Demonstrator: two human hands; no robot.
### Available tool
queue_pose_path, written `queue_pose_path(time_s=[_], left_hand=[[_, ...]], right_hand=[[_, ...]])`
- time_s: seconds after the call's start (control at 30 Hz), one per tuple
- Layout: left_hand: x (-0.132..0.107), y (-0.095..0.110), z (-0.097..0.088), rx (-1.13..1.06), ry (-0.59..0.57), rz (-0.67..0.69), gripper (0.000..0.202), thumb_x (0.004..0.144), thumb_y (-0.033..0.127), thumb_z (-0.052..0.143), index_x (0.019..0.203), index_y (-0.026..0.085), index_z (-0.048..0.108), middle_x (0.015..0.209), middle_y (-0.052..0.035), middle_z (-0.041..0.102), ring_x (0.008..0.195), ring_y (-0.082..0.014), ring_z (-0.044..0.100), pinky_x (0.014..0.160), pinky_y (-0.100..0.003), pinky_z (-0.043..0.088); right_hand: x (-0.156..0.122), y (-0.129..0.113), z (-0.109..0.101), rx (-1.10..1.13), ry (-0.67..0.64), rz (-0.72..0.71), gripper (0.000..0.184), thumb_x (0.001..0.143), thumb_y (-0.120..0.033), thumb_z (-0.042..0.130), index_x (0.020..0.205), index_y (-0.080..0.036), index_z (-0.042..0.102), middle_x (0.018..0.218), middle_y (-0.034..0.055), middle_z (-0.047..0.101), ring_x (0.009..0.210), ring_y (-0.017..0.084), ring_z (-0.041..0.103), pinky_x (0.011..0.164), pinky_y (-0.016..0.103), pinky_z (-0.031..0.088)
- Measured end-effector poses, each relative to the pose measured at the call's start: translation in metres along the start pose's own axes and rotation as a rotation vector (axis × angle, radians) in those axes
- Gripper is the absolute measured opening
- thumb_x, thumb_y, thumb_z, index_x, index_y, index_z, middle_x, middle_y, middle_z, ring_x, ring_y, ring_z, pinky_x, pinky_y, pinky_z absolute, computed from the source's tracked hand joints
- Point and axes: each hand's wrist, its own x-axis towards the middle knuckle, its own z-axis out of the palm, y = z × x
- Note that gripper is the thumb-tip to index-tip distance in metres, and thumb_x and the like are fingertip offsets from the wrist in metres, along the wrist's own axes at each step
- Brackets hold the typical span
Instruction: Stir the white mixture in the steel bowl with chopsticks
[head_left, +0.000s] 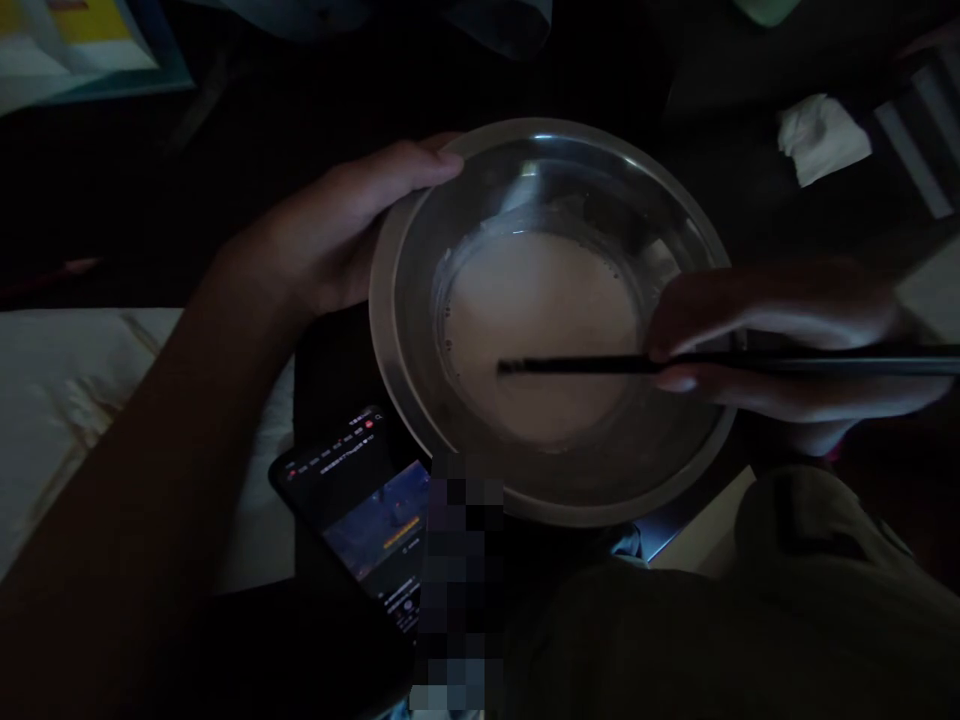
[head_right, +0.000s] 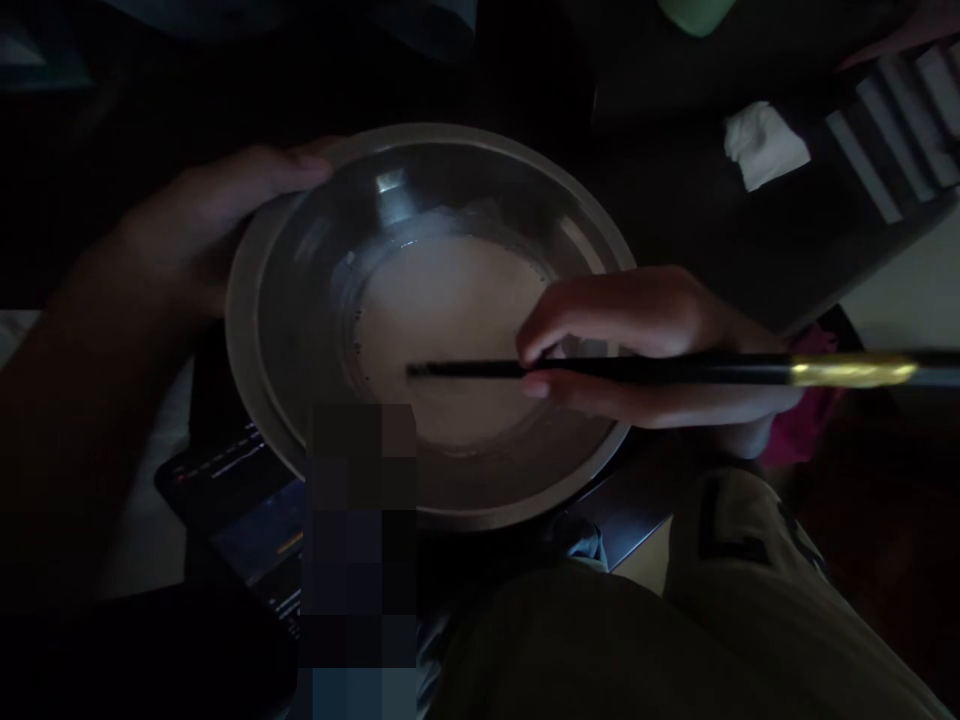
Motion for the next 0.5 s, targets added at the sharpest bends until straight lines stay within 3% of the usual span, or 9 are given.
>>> queue_pose_path(time_s=[0.07,0.17,0.27,0.33,0.43,0.5], left_hand=[[0.0,0.0,0.0,0.026,-0.005,0.004,0.034,0.097,0.021,0.039,0.119,0.019,0.064,0.09,-0.0001,0.073,0.1,-0.0206,0.068,0.098,-0.036,0.056],[0.001,-0.002,-0.004,0.005,-0.056,0.015,0.031,0.094,0.023,0.044,0.116,0.023,0.066,0.095,-0.0013,0.075,0.111,-0.0249,0.065,0.103,-0.037,0.053],[0.003,-0.005,-0.007,-0.012,-0.089,0.015,0.029,0.093,0.026,0.048,0.115,0.026,0.066,0.101,-0.0006,0.076,0.114,-0.0272,0.063,0.098,-0.036,0.056],[0.004,-0.006,-0.009,0.008,-0.079,0.012,0.026,0.092,0.029,0.051,0.111,0.029,0.068,0.103,0.0001,0.075,0.113,-0.0276,0.063,0.096,-0.034,0.057],[0.004,-0.005,-0.008,0.03,-0.019,0.023,0.031,0.094,0.026,0.046,0.115,0.019,0.067,0.102,-0.0037,0.074,0.116,-0.0319,0.062,0.109,-0.051,0.049],[0.003,-0.004,-0.006,0.023,0.001,0.007,0.032,0.094,0.024,0.043,0.115,0.018,0.066,0.102,-0.0042,0.073,0.123,-0.035,0.058,0.113,-0.057,0.043]], right_hand=[[0.006,0.001,0.004,-0.138,0.104,0.046,0.004,0.096,-0.028,0.056,0.1,-0.027,0.058,0.091,-0.0024,0.066,0.08,0.01,0.066,0.067,0.029,0.055],[0.003,0.002,-0.005,-0.288,0.227,0.203,0.01,0.098,-0.034,0.05,0.093,-0.026,0.055,0.084,-0.0022,0.063,0.068,0.01,0.06,0.058,0.032,0.049],[-0.007,0.004,-0.021,-0.242,0.136,0.263,0.02,0.098,-0.043,0.047,0.091,-0.026,0.055,0.075,-0.0022,0.06,0.059,0.009,0.057,0.047,0.031,0.043],[-0.011,0.003,-0.024,-0.113,0.046,0.19,0.025,0.099,-0.048,0.046,0.089,-0.027,0.056,0.074,-0.0035,0.06,0.058,0.008,0.06,0.044,0.029,0.044],[-0.006,0.001,-0.013,0.055,-0.045,0.035,0.019,0.099,-0.043,0.048,0.094,-0.029,0.06,0.081,-0.0052,0.064,0.065,0.005,0.064,0.055,0.025,0.053],[0.001,0.001,-0.002,0.014,-0.008,0.029,0.012,0.098,-0.037,0.052,0.099,-0.028,0.06,0.086,-0.0044,0.066,0.075,0.006,0.066,0.063,0.025,0.055]])
